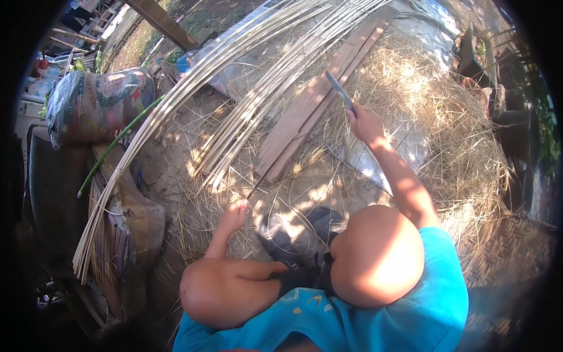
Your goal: The person sits on the ground and uses a knife to split long bamboo strips into thinner pieces. They repeatedly position each strip on a wooden block and draw the knife along its length to separate it.
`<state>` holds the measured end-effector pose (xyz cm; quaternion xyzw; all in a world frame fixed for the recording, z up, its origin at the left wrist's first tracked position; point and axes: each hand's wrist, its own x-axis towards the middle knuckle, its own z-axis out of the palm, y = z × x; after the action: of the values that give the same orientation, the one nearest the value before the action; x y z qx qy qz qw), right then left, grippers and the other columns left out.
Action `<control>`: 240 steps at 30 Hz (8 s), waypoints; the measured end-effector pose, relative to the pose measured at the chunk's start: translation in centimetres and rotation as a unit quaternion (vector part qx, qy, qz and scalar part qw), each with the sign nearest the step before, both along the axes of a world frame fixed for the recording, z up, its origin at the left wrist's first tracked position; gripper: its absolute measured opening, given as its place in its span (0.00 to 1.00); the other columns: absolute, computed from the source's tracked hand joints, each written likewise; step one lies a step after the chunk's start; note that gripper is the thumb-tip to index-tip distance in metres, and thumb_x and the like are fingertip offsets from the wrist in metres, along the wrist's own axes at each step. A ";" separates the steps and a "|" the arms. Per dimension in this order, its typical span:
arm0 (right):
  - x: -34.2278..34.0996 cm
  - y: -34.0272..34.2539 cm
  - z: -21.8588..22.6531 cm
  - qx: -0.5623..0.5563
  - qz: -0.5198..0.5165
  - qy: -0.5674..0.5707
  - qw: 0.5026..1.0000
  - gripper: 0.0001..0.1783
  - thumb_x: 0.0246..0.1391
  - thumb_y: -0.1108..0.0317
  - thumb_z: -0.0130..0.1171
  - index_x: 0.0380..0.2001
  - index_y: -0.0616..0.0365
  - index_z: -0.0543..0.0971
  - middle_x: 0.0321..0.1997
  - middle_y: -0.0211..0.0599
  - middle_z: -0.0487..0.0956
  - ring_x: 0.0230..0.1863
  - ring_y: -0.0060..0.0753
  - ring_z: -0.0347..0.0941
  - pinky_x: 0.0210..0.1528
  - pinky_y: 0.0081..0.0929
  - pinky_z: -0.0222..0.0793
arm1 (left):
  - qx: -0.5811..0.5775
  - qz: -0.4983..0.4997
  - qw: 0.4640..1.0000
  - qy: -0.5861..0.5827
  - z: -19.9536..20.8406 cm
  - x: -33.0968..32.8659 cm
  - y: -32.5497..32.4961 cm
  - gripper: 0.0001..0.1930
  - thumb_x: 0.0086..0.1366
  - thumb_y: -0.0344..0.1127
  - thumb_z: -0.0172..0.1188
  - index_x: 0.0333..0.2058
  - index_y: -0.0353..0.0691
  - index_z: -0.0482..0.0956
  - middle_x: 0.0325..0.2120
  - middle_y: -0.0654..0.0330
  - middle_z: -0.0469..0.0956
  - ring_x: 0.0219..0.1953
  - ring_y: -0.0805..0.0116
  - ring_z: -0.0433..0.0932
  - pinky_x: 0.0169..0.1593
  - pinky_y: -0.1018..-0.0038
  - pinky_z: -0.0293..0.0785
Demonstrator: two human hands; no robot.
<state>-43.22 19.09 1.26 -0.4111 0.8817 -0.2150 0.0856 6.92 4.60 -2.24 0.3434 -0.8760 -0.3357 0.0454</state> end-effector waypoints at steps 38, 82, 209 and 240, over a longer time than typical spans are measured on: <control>12.8 -1.1 -0.7 0.054 0.262 -0.060 0.962 0.25 0.72 0.44 0.43 0.62 0.45 0.70 0.35 0.52 0.80 0.34 0.59 0.81 0.42 0.52 0.79 | 0.086 0.069 0.992 -0.065 1.3 0.5 0.1 0.18 0.74 0.45 0.48 0.39 0.35 0.80 0.28 0.39 0.81 0.33 0.36 0.81 0.38 0.51 0.76; 5.7 0.8 -0.5 0.103 0.116 -0.001 0.988 0.23 0.70 0.45 0.49 0.59 0.46 0.72 0.35 0.52 0.82 0.34 0.59 0.81 0.36 0.50 0.79 | -0.008 -0.024 0.995 -0.101 -0.4 -2.0 1.4 0.15 0.75 0.43 0.47 0.43 0.35 0.73 0.27 0.39 0.81 0.34 0.35 0.81 0.39 0.47 0.77; 10.2 3.5 -2.5 0.019 -0.012 -0.287 0.958 0.29 0.70 0.50 0.51 0.66 0.53 0.67 0.46 0.64 0.82 0.49 0.67 0.79 0.53 0.49 0.75 | -0.017 0.105 0.985 -0.136 -4.2 -26.5 -32.9 0.19 0.57 0.43 0.71 0.42 0.39 0.82 0.40 0.43 0.84 0.46 0.44 0.83 0.50 0.58 0.77; 18.6 2.3 -2.4 -0.087 0.253 -0.538 0.799 0.29 0.63 0.59 0.61 0.60 0.69 0.69 0.50 0.47 0.81 0.47 0.39 0.79 0.50 0.35 0.77 | 0.073 0.138 0.987 0.037 -2.3 -42.8 -5.2 0.20 0.75 0.45 0.51 0.52 0.36 0.79 0.51 0.45 0.79 0.52 0.43 0.80 0.56 0.51 0.75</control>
<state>-24.64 21.40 -1.12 -0.4435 0.5355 -0.4482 0.5618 -35.85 -0.64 -4.55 0.4512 -0.7910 -0.4013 0.0985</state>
